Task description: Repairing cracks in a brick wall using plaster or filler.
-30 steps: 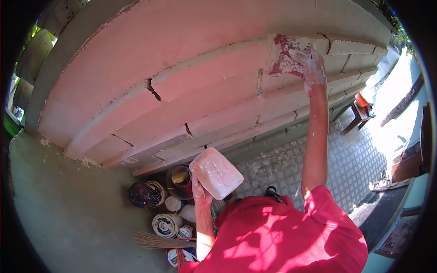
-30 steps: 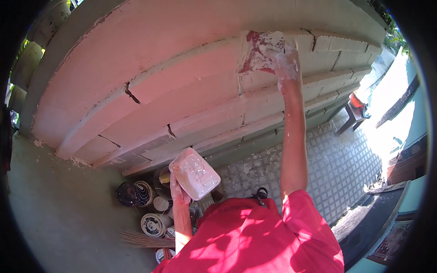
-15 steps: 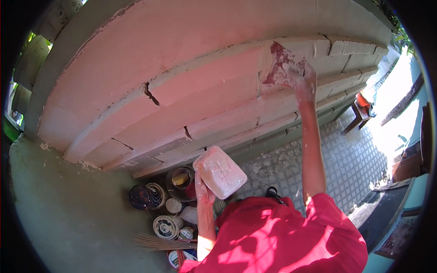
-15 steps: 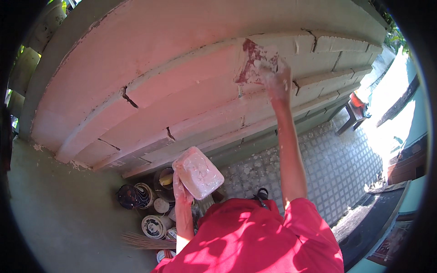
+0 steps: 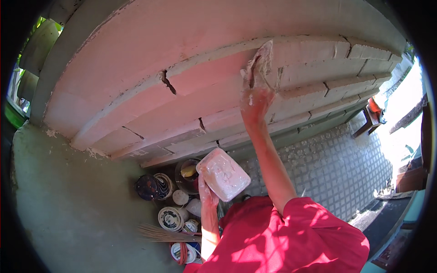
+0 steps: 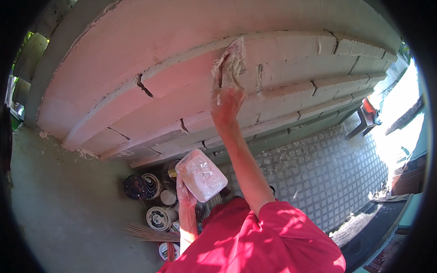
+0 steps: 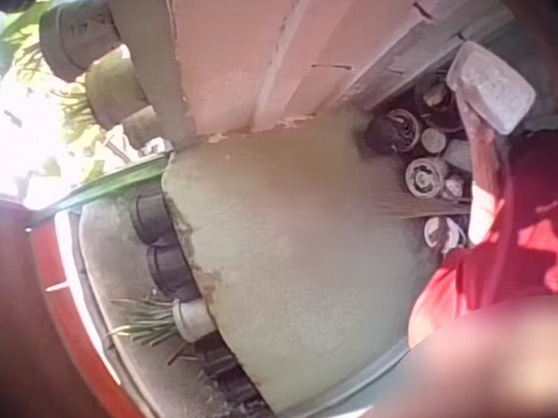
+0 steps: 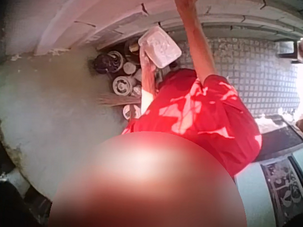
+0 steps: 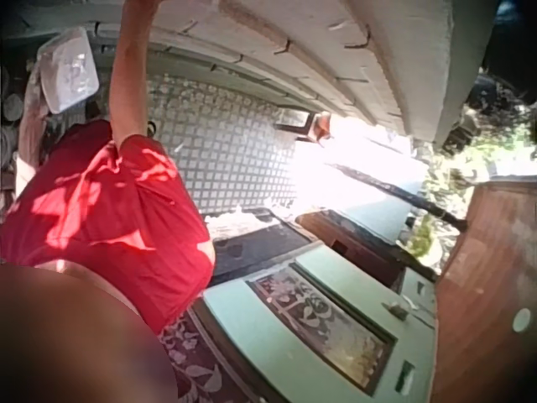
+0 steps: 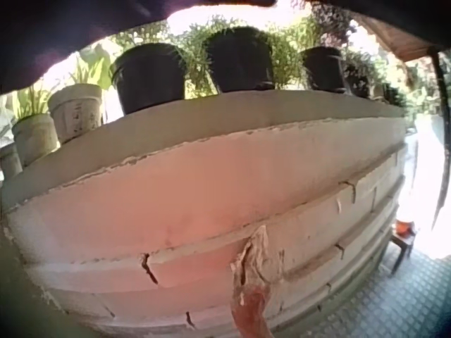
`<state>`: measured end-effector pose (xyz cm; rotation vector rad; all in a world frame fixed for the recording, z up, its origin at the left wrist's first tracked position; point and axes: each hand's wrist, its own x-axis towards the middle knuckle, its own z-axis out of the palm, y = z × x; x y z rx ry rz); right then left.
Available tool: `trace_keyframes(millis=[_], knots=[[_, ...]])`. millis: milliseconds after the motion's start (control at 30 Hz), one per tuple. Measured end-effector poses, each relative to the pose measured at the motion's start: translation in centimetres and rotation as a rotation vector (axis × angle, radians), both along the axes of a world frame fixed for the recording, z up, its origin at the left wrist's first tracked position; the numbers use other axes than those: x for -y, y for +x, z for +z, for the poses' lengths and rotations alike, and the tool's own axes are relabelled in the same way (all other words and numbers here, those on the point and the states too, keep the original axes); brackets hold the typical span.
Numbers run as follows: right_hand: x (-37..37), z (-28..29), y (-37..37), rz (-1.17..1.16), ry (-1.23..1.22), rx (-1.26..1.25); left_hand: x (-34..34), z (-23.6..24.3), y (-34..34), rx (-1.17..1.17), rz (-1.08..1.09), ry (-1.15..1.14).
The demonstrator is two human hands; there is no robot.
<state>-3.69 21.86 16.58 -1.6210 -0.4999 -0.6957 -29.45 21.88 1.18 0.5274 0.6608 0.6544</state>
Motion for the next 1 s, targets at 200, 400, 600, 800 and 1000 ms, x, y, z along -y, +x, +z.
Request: trace_keyframes(millis=[200,400,600,800,1000], knots=[[-3.0,-2.1,-4.7,0.239,0.018,0.135,-0.6,-0.3,-1.4,-0.022,-0.023,-0.005],[2.6,-2.8,-3.6,0.294,0.130,0.037,-1.1,-0.2,-1.5,-0.002,-0.042,-0.008],[6.1,0.5,2.1,-0.044,-0.018,-0.257,-0.3,0.1,-0.4,0.047,-0.091,-0.024],[-1.2,-2.4,-1.8,0.096,-0.003,0.196,0.6,-0.7,-0.1,0.003,-0.075,-0.003],[0.8,-2.9,-4.8,0.344,0.063,0.139,0.1,-0.3,0.4,0.033,-0.096,0.020]])
